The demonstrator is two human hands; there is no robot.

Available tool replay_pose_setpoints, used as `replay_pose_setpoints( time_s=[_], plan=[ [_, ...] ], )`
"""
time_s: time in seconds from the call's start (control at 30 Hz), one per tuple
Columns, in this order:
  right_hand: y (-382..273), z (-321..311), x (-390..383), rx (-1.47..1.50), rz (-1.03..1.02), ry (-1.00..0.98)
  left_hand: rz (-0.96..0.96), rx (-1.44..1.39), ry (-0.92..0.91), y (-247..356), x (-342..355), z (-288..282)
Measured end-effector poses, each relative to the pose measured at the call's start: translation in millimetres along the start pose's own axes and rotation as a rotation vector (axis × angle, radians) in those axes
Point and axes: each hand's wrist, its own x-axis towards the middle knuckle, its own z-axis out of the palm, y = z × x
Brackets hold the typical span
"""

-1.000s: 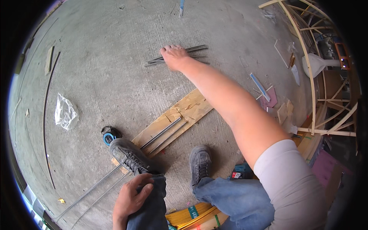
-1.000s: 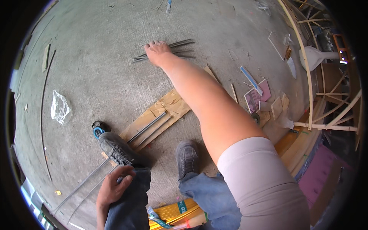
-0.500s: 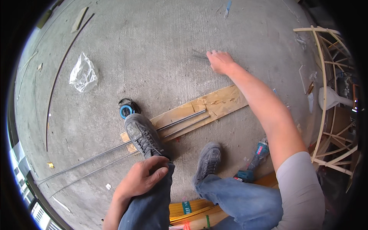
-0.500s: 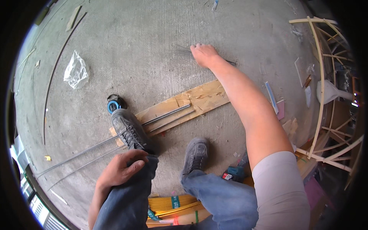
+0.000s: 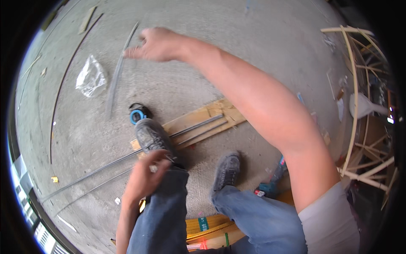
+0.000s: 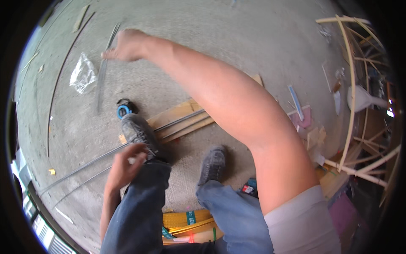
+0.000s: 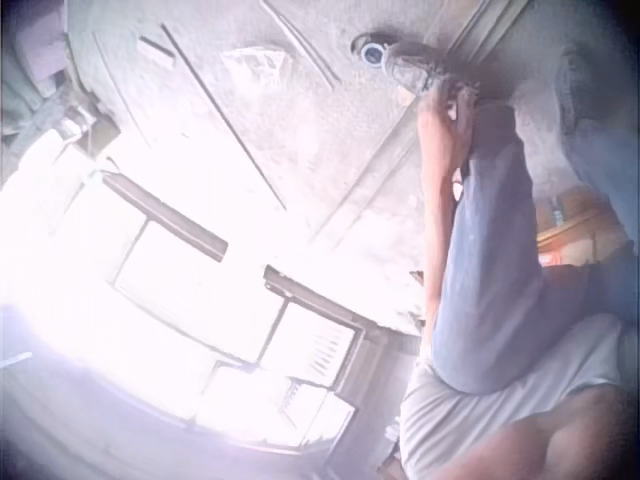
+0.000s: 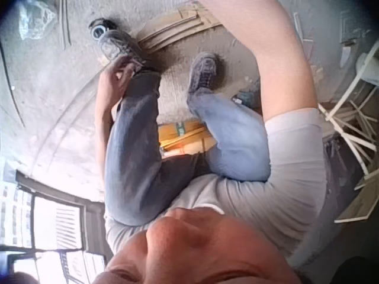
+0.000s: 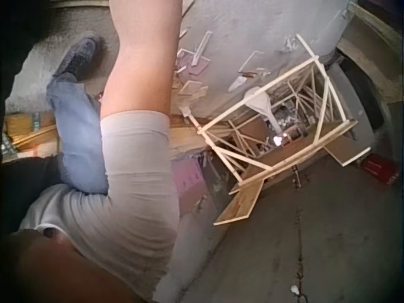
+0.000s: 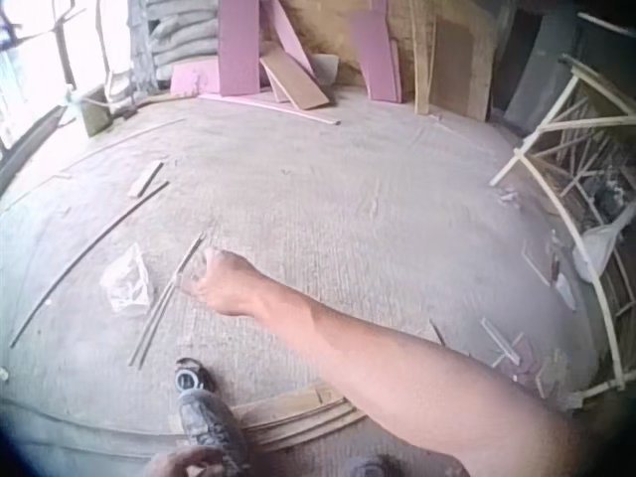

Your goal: The person sits on the floor and uses an angle grinder to cut several thin metal rods placed on a wooden board. The person repeatedly positions the rods, cuts them, and moves the cut pieces aside.

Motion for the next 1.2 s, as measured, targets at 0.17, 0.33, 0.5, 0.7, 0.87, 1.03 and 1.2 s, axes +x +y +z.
replay_pose_setpoints(
  time_s=[0.17, 0.33, 0.5, 0.7, 0.87, 1.03, 1.2],
  plan=[
    [63.1, 27.1, -140.2, -0.292, -0.021, -0.294, -0.095, 0.501, 0.464, -136.7, 3.9, -37.9],
    [122.2, 133.5, -235.5, -0.439, -0.251, 0.106, -0.021, 0.870, 0.348, -187.8, 2.0, -39.9],
    [126.9, 162.5, -234.3, -0.371, -0.245, 0.276, 0.018, 0.815, 0.322, -186.0, 14.9, -38.7],
    [129.7, 167.0, -232.1, -0.254, -0.140, 0.265, 0.014, 0.799, 0.230, -190.9, 16.0, -43.5],
    [128.0, 172.3, -227.7, -0.250, -0.102, 0.258, -0.047, 0.799, 0.185, -203.3, 23.1, -53.3],
    [127.4, 174.8, -220.9, -0.332, -0.053, 0.134, -0.062, 0.765, 0.117, -211.0, 27.9, -57.9],
    [129.2, 175.4, -215.5, -0.269, -0.055, 0.162, -0.079, 0.695, 0.076, -213.7, 26.4, -61.6]
  ],
)
